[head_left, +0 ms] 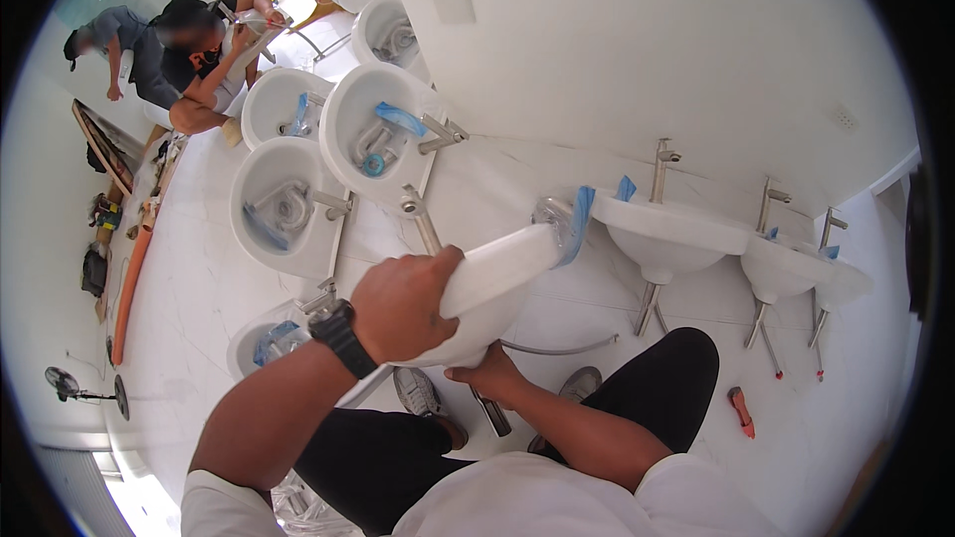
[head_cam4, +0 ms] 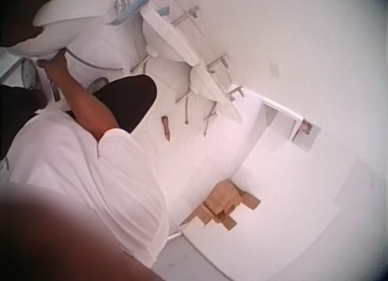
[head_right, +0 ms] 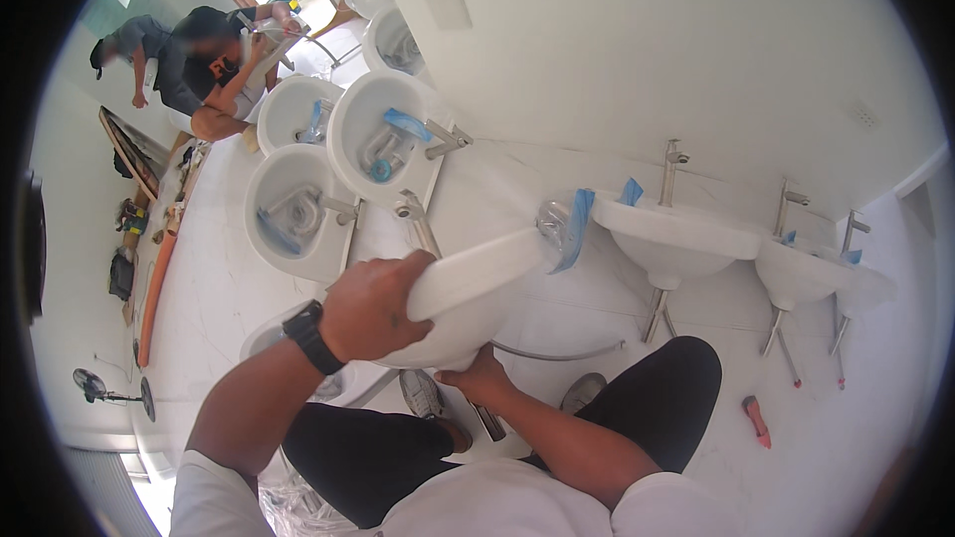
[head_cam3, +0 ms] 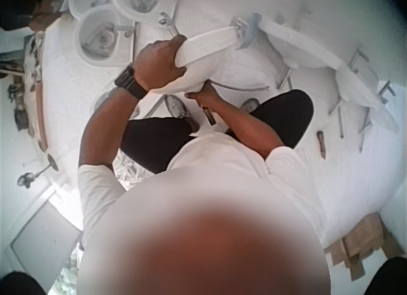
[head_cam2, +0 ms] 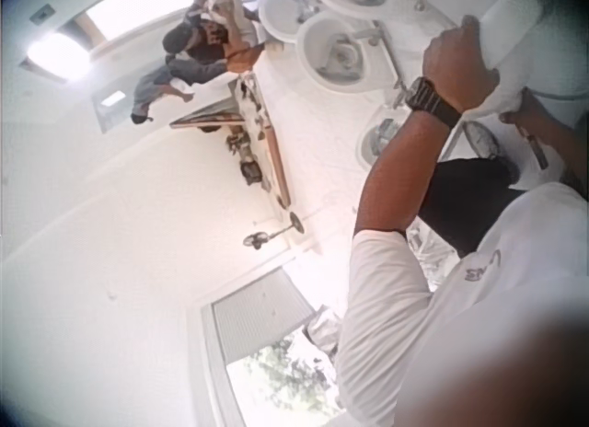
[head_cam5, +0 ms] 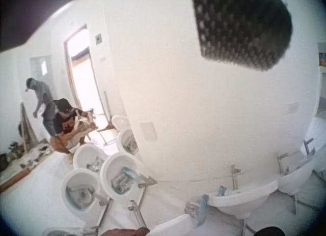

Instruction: The person assembles a white ceramic sink by inserting a metal stand, attaching a faucet, and connecting flexible water supply hoses. They handle multiple sinks and plumbing parts on the floor, then place the assembled unit aside.

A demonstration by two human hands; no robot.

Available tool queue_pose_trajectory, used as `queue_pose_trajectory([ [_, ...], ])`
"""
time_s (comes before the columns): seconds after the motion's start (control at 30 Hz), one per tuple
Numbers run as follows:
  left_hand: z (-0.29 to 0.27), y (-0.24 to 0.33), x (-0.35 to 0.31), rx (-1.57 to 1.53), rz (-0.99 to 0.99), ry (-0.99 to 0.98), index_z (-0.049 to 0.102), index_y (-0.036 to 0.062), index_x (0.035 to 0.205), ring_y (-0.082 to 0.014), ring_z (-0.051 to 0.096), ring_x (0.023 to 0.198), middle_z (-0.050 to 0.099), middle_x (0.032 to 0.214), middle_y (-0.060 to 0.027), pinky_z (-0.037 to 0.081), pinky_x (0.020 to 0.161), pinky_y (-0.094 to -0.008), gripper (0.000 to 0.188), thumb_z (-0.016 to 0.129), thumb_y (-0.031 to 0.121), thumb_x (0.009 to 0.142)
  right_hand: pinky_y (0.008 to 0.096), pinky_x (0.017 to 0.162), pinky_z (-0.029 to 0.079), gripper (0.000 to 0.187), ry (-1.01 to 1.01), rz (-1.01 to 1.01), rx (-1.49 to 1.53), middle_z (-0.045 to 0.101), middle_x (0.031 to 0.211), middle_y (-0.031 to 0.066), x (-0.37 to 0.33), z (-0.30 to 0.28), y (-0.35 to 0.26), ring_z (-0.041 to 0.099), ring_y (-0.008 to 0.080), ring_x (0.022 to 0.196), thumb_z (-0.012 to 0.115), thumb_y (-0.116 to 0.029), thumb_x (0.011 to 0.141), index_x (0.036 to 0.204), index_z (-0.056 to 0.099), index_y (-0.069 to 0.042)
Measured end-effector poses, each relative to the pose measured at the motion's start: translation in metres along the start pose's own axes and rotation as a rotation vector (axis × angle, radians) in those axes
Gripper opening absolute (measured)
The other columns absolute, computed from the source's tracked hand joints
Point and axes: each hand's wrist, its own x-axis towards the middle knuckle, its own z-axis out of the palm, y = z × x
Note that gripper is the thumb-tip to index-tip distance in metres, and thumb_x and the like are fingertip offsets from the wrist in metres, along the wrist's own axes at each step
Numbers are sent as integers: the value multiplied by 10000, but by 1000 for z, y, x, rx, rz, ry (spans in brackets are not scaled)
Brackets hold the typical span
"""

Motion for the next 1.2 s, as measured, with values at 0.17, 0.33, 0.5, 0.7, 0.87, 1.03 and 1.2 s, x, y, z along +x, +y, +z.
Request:
queue_pose_trajectory([
  [0.17, 35, 0, 13, 52, -10, -152, 569, 59, 1230, -396, 696, 869, 700, 920, -178, 550, 761, -492, 551, 777, 181, 735, 383, 1063, 494, 1096, -5, 115, 59, 556, 1390, 264, 11, 6, 26, 577, 322, 1303, 896, -305, 776, 1492, 169, 95],
  [0.33, 59, 2, 27, 33, 5, -237, 561, 38, 1129, -394, 700, 867, 670, 906, -180, 564, 722, -479, 420, 744, 76, 753, 369, 1058, 484, 966, -41, 194, 209, 576, 1392, 172, 17, 2, 34, 576, 265, 1286, 905, -318, 772, 1486, 348, 17],
  [0.5, 73, -2, 37, 49, 28, -268, 560, 39, 1135, -386, 704, 876, 673, 921, -186, 573, 736, -470, 408, 743, 81, 773, 367, 900, 503, 723, -58, 195, 166, 633, 1248, 117, 29, 1, 38, 609, 169, 1076, 783, -378, 871, 1407, 491, 8],
  [0.7, 91, -7, 44, 74, 7, -292, 560, 86, 1227, -381, 699, 877, 681, 918, -155, 563, 753, -473, 544, 801, 127, 741, 360, 858, 510, 603, -89, 272, 161, 645, 1206, 110, 42, -1, 41, 610, 164, 1048, 743, -326, 921, 1354, 520, 30],
  [0.87, 101, -10, 45, 78, 32, -283, 557, 84, 1223, -376, 699, 867, 675, 904, -153, 564, 755, -471, 534, 804, 147, 754, 346, 804, 512, 548, -94, 360, 233, 645, 1157, 94, 47, -3, 41, 612, 159, 1020, 760, -312, 913, 1301, 544, 9],
  [1.03, 104, -14, 47, 64, 54, -284, 555, 76, 1219, -370, 700, 866, 675, 911, -154, 563, 758, -469, 541, 811, 162, 750, 351, 800, 509, 524, -122, 318, 254, 641, 1151, 81, 53, -5, 41, 612, 161, 1003, 778, -301, 898, 1285, 562, -22],
  [1.2, 108, -18, 47, 53, 78, -273, 555, 78, 1217, -363, 695, 858, 669, 912, -144, 553, 761, -467, 523, 802, 173, 766, 357, 834, 508, 525, -129, 380, 191, 631, 1194, 75, 55, -8, 43, 604, 161, 1035, 781, -278, 897, 1306, 558, -36],
])
